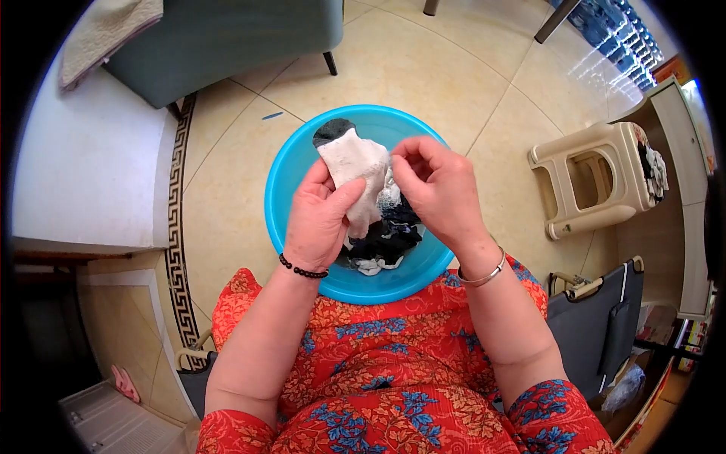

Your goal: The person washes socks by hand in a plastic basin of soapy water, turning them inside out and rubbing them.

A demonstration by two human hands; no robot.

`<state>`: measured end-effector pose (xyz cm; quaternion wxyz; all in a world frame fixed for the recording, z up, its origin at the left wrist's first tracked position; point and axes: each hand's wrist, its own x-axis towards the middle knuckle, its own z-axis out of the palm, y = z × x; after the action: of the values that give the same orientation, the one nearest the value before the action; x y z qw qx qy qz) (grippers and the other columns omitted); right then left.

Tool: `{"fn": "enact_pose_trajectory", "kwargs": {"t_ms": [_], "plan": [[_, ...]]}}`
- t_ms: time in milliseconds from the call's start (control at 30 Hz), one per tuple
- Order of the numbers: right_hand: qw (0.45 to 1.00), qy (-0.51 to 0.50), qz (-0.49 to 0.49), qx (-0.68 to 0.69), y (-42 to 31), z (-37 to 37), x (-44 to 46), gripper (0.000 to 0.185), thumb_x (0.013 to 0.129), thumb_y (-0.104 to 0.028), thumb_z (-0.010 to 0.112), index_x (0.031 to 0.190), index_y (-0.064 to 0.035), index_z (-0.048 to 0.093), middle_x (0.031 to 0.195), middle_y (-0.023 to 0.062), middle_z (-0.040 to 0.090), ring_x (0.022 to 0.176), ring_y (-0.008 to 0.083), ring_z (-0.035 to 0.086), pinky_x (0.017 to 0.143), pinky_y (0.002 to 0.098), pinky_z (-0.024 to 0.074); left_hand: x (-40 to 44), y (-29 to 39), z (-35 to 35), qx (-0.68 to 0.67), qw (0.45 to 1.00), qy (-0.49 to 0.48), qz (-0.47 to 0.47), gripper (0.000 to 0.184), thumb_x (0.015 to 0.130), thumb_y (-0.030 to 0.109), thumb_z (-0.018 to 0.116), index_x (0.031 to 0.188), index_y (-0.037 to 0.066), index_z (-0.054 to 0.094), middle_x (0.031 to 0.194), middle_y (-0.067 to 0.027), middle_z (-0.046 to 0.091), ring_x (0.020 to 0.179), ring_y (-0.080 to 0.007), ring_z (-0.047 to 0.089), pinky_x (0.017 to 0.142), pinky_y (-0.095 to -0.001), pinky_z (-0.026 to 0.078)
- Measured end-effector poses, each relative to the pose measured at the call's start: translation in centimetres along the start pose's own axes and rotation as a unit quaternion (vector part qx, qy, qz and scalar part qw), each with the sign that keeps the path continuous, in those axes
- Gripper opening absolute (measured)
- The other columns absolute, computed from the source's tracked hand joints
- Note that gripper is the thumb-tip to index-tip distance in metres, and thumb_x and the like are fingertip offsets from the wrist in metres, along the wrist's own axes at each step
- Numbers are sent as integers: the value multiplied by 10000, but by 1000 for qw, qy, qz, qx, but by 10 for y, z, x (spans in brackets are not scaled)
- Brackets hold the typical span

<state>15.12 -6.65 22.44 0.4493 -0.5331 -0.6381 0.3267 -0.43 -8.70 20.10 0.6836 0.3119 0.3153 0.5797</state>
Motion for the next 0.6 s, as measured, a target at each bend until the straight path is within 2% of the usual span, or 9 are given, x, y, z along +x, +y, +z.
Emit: {"fn": "enact_pose_trajectory", "kwargs": {"t_ms": [33, 167, 267, 400, 467, 533, 600], "plan": [[999, -22, -1, 31, 1, 1, -1, 102, 786, -110, 643, 831, -19, 633, 754, 110, 650, 657, 220, 645, 585, 307, 504, 0, 1, 0, -15, 1000, 6, -11, 419, 868, -26, 539, 1277, -1, 452, 1190, -88, 573, 1071, -183, 574, 900, -309, 480], [999, -15, -48, 17, 1, 6, -3, 106, 790, -109, 637, 846, -19, 633, 742, 115, 644, 655, 245, 640, 582, 322, 503, 1, 0, 0, -21, 1000, 8, -16, 419, 865, -27, 535, 1276, 5, 457, 1186, -87, 576, 1066, -182, 577, 889, -310, 488], [993, -7, -104, -56, 1, 5, -3, 94, 803, -106, 620, 848, -24, 630, 745, 131, 640, 664, 267, 637, 587, 337, 503, 1, 0, 1, 18, 1000, 2, -10, 412, 864, -29, 526, 1270, 7, 466, 1179, -85, 581, 1056, -178, 582, 888, -308, 487], [994, 1, -58, -93, 2, 3, -3, 108, 824, -127, 594, 840, -25, 623, 746, 149, 635, 673, 300, 629, 597, 371, 496, 0, 0, 2, 30, 999, 3, -20, 402, 863, -26, 519, 1261, 7, 476, 1172, -85, 586, 1046, -175, 586, 890, -308, 485], [994, 8, -42, -97, 6, 2, 0, 119, 829, -135, 587, 840, -22, 620, 739, 154, 632, 671, 308, 627, 600, 382, 493, 2, -2, -2, 33, 999, 31, 10, 410, 864, -38, 505, 1270, 7, 464, 1176, -87, 581, 1054, -181, 582, 890, -315, 487], [996, 23, 24, -84, 15, 1, 4, 136, 833, -138, 583, 826, -9, 622, 741, 170, 633, 672, 329, 620, 605, 402, 488, 9, 1, -14, 20, 997, 59, 44, 417, 863, -49, 496, 1274, 4, 456, 1183, -94, 574, 1065, -188, 576, 898, -321, 483], [995, 16, 27, -96, 28, 1, 8, 155, 833, -157, 587, 820, -9, 629, 748, 178, 633, 673, 338, 618, 612, 412, 487, 11, 9, -23, 5, 993, 85, 78, 424, 862, -60, 487, 1279, 2, 447, 1189, -101, 567, 1076, -195, 569, 906, -327, 480]]}}
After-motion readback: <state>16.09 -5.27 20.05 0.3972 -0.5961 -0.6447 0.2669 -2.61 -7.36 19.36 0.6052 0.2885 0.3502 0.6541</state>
